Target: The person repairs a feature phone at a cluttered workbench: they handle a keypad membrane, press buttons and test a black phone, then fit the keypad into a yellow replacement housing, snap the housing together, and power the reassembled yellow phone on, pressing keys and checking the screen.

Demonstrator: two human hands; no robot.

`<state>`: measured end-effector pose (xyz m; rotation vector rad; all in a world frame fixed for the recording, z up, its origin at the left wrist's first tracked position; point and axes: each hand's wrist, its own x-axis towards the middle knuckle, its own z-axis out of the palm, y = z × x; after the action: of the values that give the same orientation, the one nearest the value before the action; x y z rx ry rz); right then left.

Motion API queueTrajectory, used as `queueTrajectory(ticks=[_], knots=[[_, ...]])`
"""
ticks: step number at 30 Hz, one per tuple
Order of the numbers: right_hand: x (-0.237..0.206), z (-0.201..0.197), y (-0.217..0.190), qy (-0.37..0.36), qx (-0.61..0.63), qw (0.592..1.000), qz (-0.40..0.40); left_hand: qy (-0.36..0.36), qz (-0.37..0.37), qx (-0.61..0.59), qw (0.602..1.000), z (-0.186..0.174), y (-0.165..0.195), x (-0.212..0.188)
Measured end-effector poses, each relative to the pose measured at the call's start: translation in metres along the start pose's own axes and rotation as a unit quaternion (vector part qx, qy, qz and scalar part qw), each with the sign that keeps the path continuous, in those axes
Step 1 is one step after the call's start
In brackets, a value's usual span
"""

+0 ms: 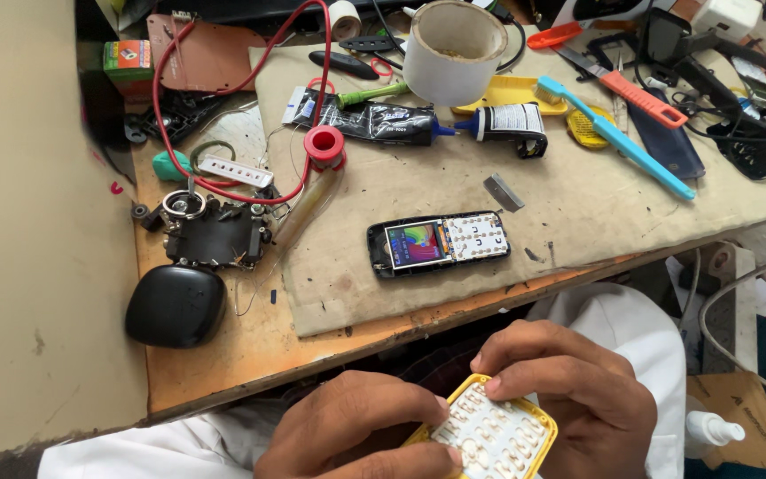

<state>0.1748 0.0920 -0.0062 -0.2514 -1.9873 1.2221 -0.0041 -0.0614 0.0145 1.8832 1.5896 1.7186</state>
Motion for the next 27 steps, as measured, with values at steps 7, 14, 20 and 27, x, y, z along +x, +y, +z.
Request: queueTrajectory(ticks=[7, 14, 20, 27], knots=[[-0.006, 0.01, 0.0, 0.059, 0.006, 0.998, 0.004, -0.017, 0.003, -0.045, 0.999, 0.001, -0.001, 0.001], [-0.01, 0.01, -0.001, 0.068, 0.068, 0.995, 0.034, -0.004, 0.015, -0.028, 0.999, 0.006, 0.003, 0.004], [-0.015, 0.007, 0.0, 0.079, 0.072, 0.993, 0.048, 0.022, -0.009, -0.032, 0.999, 0.014, 0.01, 0.003], [-0.011, -0.003, 0.005, 0.016, 0.123, 0.992, 0.039, 0.011, -0.021, -0.059, 0.998, 0.015, 0.008, 0.003]])
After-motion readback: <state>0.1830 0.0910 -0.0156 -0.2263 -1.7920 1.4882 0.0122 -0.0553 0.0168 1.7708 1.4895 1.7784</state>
